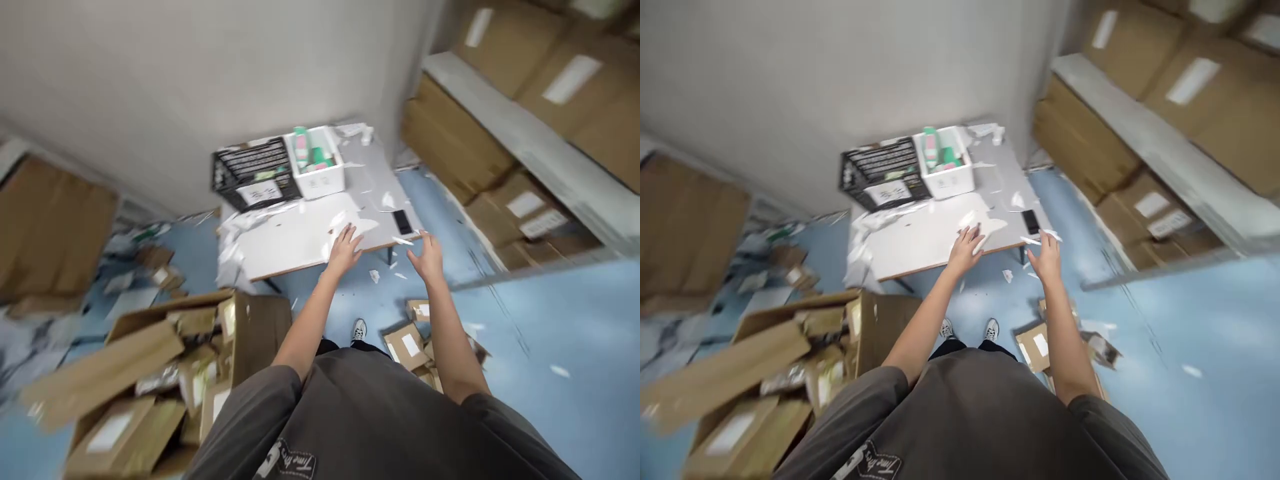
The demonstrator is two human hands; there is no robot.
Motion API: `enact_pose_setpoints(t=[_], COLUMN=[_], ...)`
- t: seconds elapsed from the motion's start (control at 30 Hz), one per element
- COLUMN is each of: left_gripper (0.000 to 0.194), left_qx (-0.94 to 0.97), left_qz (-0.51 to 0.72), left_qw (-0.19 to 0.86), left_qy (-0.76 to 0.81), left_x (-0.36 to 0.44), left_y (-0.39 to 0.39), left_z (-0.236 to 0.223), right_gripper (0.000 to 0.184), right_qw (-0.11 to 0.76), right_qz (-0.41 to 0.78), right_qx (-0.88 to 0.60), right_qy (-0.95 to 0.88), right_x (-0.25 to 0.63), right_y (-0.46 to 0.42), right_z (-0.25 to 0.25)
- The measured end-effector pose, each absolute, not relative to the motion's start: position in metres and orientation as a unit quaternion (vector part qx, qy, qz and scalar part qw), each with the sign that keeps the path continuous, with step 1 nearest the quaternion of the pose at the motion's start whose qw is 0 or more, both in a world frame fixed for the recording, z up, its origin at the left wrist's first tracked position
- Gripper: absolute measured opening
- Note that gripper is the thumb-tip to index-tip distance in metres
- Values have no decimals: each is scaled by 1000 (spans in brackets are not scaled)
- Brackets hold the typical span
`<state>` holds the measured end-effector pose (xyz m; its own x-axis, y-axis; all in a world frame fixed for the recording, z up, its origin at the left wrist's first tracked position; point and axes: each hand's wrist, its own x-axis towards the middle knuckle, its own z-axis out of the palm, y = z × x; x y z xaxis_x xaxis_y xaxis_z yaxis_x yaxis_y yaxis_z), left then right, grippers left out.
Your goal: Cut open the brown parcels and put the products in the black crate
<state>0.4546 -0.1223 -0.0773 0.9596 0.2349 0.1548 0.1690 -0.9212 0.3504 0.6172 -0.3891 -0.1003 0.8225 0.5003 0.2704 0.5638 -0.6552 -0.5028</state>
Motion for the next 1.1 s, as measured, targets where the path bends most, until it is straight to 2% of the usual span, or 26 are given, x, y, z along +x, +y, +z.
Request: enact_pose_setpoints(t=[0.13, 0.27, 0.43, 0.63, 0.87, 1.0, 1.1], left_gripper=[53, 54, 55, 58, 71, 73, 85], left_qx=[943, 877, 772, 648, 548, 491, 464], left_qz=[146, 192, 226, 242, 239, 223, 225], left_qw=[130, 93, 54, 33, 67, 123, 199], left_qy=[270, 430, 591, 722, 799, 833, 834], left_x=[339, 189, -8, -200, -322, -352, -366], left_y=[-35, 17, 21, 3, 48, 100, 136], left_z=[-54, -36, -31, -36, -53, -81, -114], right_gripper=[74, 72, 72, 73, 82, 89, 94], right_qw=[311, 315, 294, 256, 224, 178, 139], right_qz=[-19, 25, 73, 107, 126, 144, 151], right_qx=[-837, -742, -600, -472, -400, -381, -383], right_qy=[-450, -591, -740, -837, -880, -896, -901], right_x=[582, 484, 305, 100, -73, -148, -185], right_y=[-241, -104, 12, 84, 167, 225, 263], right_z=[-89, -69, -47, -26, -29, -59, -89])
